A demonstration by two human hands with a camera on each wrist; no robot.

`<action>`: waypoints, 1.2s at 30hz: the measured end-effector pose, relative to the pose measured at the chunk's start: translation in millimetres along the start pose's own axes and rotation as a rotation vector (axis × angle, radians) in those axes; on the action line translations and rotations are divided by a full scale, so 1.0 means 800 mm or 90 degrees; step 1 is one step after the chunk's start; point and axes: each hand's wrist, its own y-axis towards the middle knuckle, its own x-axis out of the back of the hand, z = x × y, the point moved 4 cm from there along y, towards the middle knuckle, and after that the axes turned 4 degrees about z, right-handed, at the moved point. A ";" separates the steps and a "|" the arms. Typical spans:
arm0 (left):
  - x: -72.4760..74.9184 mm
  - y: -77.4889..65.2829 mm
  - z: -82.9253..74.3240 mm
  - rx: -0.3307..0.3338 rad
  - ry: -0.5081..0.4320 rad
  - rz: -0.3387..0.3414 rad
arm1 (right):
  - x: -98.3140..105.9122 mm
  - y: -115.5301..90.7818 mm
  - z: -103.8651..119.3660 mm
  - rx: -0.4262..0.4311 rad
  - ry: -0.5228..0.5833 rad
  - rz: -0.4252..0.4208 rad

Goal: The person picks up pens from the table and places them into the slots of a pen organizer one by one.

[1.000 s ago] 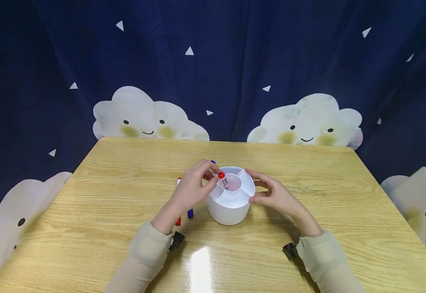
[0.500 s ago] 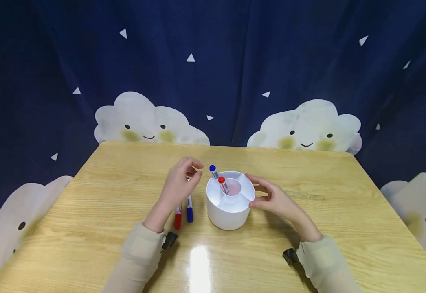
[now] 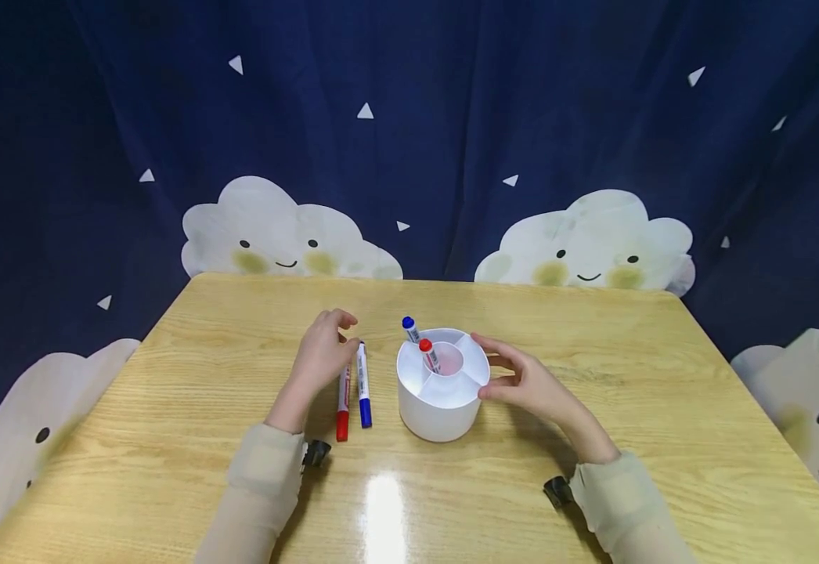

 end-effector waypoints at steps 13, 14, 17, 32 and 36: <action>-0.020 0.009 0.032 0.041 0.057 0.099 | 0.002 0.001 0.002 0.005 -0.010 0.004; -0.021 0.009 0.034 0.046 0.060 0.106 | 0.002 0.001 0.002 0.006 -0.008 0.005; -0.024 0.008 0.039 0.065 0.076 0.131 | 0.001 0.001 0.002 0.006 -0.007 0.006; -0.032 0.005 0.047 0.097 0.107 0.179 | 0.000 0.000 0.002 0.007 -0.008 0.005; -0.033 0.005 0.048 0.099 0.102 0.177 | 0.001 0.001 0.001 0.007 -0.007 0.006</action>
